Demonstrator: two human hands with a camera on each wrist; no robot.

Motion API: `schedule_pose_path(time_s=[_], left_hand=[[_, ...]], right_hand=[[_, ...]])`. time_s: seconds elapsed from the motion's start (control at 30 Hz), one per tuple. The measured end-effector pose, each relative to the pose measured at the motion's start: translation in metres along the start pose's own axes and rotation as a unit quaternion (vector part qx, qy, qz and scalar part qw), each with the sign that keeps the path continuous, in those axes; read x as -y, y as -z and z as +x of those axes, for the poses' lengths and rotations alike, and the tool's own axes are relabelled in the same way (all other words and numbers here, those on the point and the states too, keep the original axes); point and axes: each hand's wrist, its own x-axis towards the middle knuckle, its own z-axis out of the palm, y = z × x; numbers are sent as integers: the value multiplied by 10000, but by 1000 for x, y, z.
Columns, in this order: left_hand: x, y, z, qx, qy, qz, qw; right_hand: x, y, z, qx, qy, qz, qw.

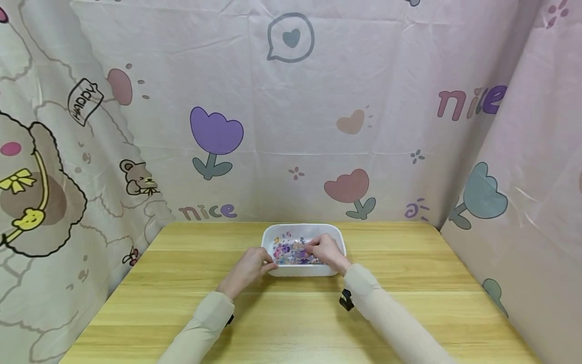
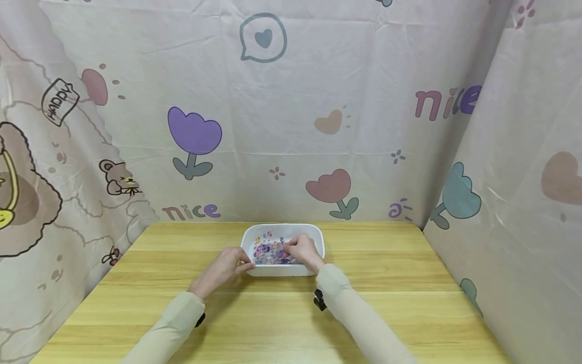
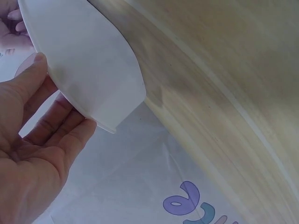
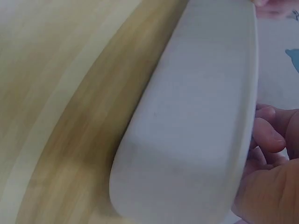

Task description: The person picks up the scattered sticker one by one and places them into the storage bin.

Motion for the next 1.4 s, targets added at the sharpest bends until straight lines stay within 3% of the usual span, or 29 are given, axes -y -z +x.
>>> schedule_pose_path(time_s=[0.27,0.5,0.67,0.83,1.1,1.4], left_hand=[[-2,2,2,60,93,-26,9999],[-1,3,2,30,75,-29,10000],[-1,3,3,36,151,-90,9998],[-1,3,4,41,209,-34,9998],[0,1,4,143,273,-188,9994],[1,0,2,153,150,-282,9994]], right_hand=[[4,-12,3,199,115,-672,9975],[4,-12,8,68,45,-1882,9821],[3,-11,10,-65,-128,-2172,9760],[4,-10,10,49,-247,-2415,9701],[1,-7,10,209,-124,-2415,9701],[-10,5,8,-5,316,-1820,9828]])
